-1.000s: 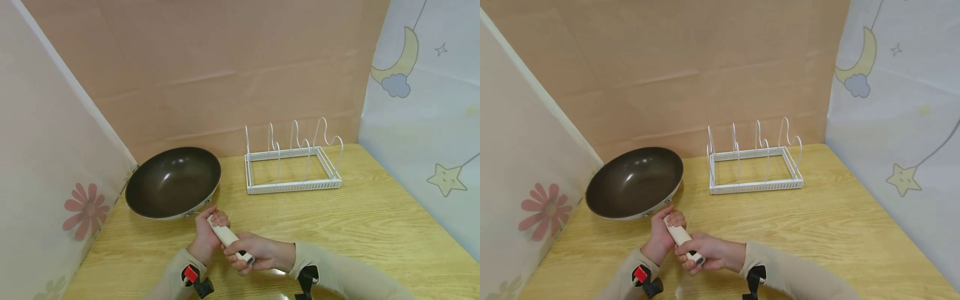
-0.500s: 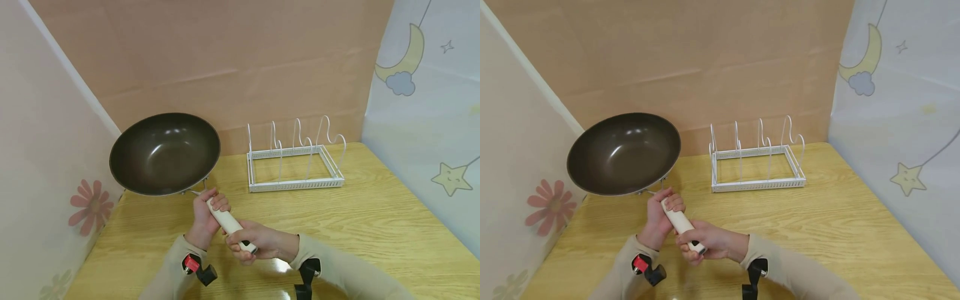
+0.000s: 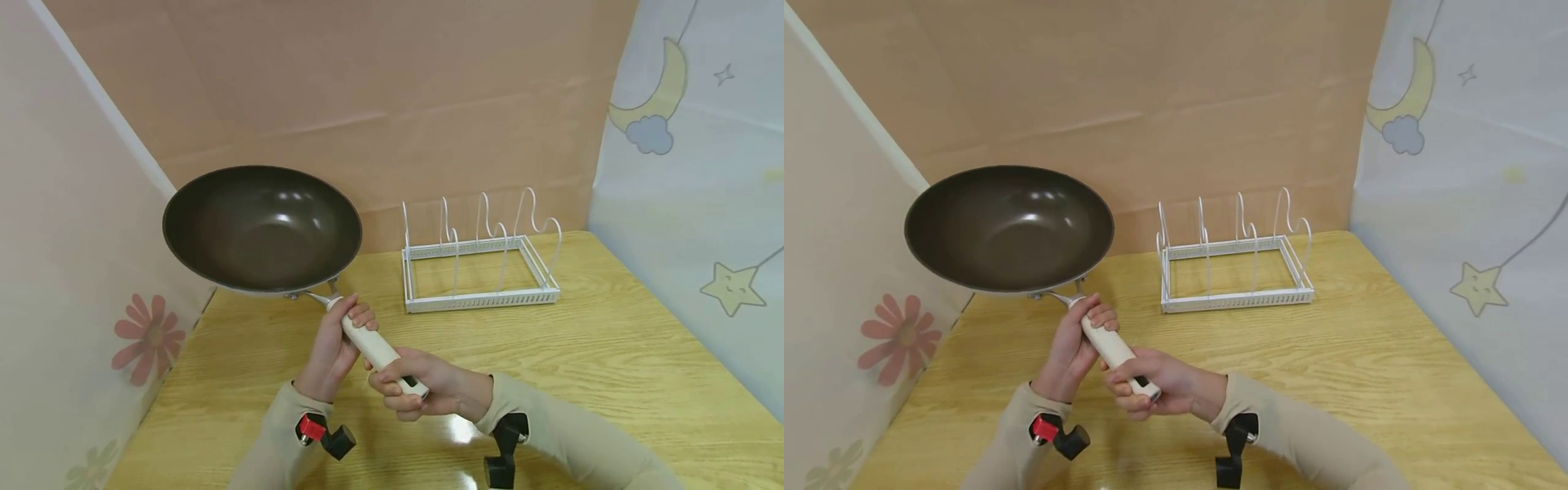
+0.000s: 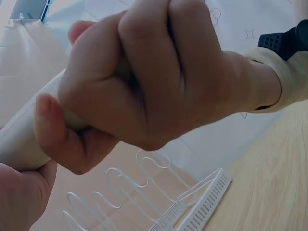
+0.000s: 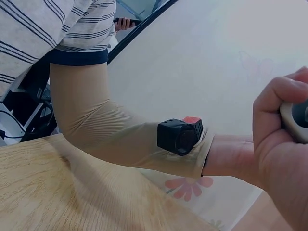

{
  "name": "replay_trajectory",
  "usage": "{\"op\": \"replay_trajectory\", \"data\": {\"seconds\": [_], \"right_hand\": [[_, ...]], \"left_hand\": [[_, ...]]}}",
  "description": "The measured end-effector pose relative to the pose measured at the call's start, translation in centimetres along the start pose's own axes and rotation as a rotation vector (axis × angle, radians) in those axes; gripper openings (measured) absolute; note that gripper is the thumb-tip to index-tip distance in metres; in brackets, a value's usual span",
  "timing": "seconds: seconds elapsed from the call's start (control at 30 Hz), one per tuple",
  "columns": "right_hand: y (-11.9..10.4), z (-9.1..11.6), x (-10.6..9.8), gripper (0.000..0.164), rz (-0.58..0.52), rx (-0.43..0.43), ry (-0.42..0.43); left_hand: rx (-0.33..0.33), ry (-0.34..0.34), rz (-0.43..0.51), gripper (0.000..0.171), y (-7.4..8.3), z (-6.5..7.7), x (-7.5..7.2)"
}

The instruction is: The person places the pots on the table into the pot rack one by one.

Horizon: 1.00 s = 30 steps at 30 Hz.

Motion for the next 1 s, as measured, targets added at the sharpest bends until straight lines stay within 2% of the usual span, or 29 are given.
{"op": "replay_trajectory", "data": {"seconds": [0.23, 0.4, 0.7, 0.87, 1.0], "right_hand": [[0.1, 0.1, 0.1, 0.020, -0.097, 0.001, -0.089], [-0.1, 0.3, 0.5, 0.022, -0.146, 0.027, -0.091], [-0.4, 0.6, 1.0, 0.013, -0.151, 0.025, -0.046], [-0.3, 0.8, 0.7, 0.011, -0.151, 0.015, -0.075], [-0.1, 1.1, 0.4, 0.012, -0.157, -0.012, -0.108]], "left_hand": [[0.060, 0.013, -0.232, 0.020, 0.0, 0.3, 0.1], [0.081, 0.037, -0.388, 0.016, 0.1, 0.1, 0.5], [0.085, 0.054, -0.499, 0.010, -0.1, -0.5, 1.3], [0.086, 0.047, -0.562, 0.008, -0.4, -0.6, 1.7], [0.100, 0.006, -0.587, 0.008, -0.6, -0.9, 2.1]]}}
Point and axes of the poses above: each hand's wrist, its own z-axis away from the middle knuckle, its own x-axis out of the palm, y = z × x, the point moved 2 cm from there along -z, towards the middle knuckle, and after that the axes turned 8 degrees about x, right-handed, at the moved point
